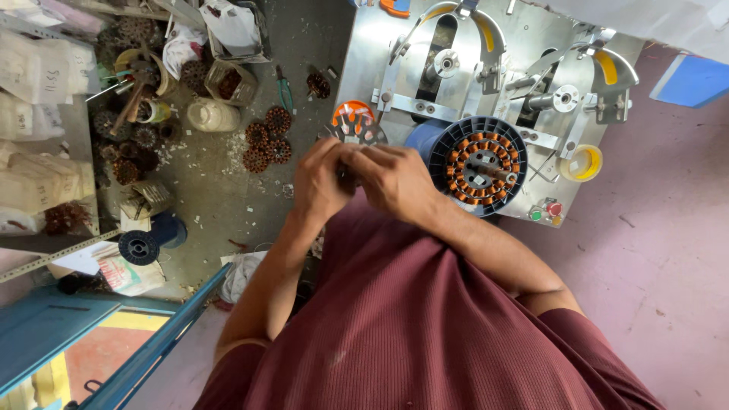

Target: The person assembles a motor component by placing a stator into a machine, inserting a metal part into a jig, and adjusting the setup. They then manipulate a small cylindrical object within the jig, repeatedly adjusting and repositioning it.

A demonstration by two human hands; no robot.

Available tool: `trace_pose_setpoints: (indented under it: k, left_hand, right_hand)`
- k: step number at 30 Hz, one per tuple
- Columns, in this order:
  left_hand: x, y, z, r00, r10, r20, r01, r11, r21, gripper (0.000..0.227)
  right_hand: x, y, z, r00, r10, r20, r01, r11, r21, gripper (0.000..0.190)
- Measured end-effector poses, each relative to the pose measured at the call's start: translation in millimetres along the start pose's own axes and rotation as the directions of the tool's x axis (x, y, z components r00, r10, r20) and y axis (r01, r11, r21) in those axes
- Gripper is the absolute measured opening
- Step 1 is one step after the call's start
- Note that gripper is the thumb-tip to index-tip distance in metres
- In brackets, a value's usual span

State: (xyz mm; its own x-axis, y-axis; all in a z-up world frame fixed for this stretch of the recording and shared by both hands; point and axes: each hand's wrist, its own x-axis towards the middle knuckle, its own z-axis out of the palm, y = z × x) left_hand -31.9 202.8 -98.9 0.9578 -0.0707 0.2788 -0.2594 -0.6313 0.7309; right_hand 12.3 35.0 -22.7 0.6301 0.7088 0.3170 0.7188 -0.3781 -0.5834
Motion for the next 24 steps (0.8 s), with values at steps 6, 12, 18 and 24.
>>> trace_pose_setpoints:
  k: [6,12,18,24]
  left_hand:
    - [65.1,-86.4,36.2,0.989,-0.149,-0.011,0.149,0.989,-0.021,0.012]
    - [114.2,-131.4,69.6,0.987,-0.163,0.017,0.162,0.986,0.027,0.017]
    - [122.7,-148.2,99.6,0.998,-0.07,-0.002,0.07,0.997,0.019,0.02]
    - [135.4,-152.9,108.7,0.998,-0.063,-0.031,0.063,0.998,-0.004,0.022]
  right_hand:
    - [9.5,-9.0,-30.0,0.98,0.156,-0.12,-0.162,0.986,-0.038,0.052]
    - [-70.2,-13.0,-55.2,0.694,0.428,-0.579,-0.516,0.856,0.013,0.037]
    - [-161.6,13.8,-44.5,0.2,0.697,-0.688,-0.759,0.555,0.341,0.029]
    - [-197.8,48.1,-2.1,0.076,0.945,-0.319,-0.473,0.316,0.823,0.039]
